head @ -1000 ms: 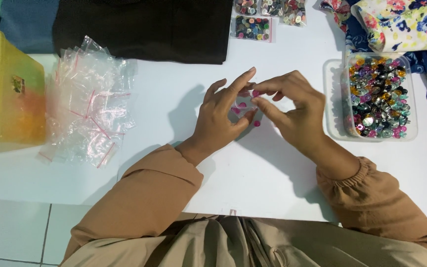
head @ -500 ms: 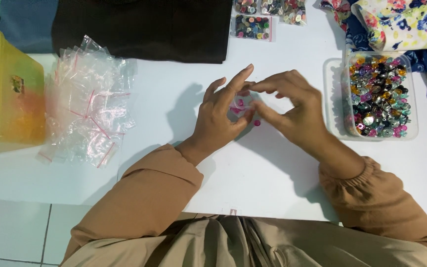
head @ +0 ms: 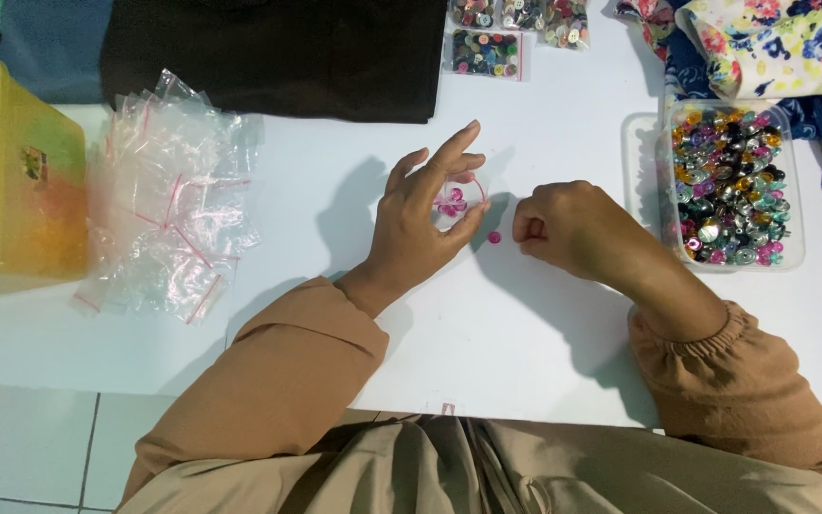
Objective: The person picks various buttons from a container and plastic bags, sorts them into groups on the table by color, and then puts them into a small plastic bag.
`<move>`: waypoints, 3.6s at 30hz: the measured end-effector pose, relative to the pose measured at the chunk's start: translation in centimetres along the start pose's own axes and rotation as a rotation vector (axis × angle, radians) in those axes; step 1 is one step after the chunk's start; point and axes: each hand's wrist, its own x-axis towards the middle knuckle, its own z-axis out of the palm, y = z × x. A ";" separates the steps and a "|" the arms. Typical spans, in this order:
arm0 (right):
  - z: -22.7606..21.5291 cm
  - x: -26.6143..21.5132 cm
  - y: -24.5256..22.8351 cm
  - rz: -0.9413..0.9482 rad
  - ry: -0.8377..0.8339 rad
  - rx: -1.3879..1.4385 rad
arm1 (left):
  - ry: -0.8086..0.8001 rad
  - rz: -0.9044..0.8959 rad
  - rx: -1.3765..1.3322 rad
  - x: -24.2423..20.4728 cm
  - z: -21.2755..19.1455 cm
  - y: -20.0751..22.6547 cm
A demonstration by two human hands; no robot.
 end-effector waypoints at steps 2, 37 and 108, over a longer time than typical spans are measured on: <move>0.5 0.1 0.2 -0.078 0.051 0.085 | -0.001 -0.002 -0.006 0.0 0.1 -0.1; 1.2 -0.1 -2.5 -0.571 0.692 0.443 | 0.051 0.059 -0.030 -0.1 0.8 0.3; 6.9 26.4 -43.4 -0.552 0.176 -0.647 | -0.222 -1.001 0.791 -7.1 -37.5 -13.3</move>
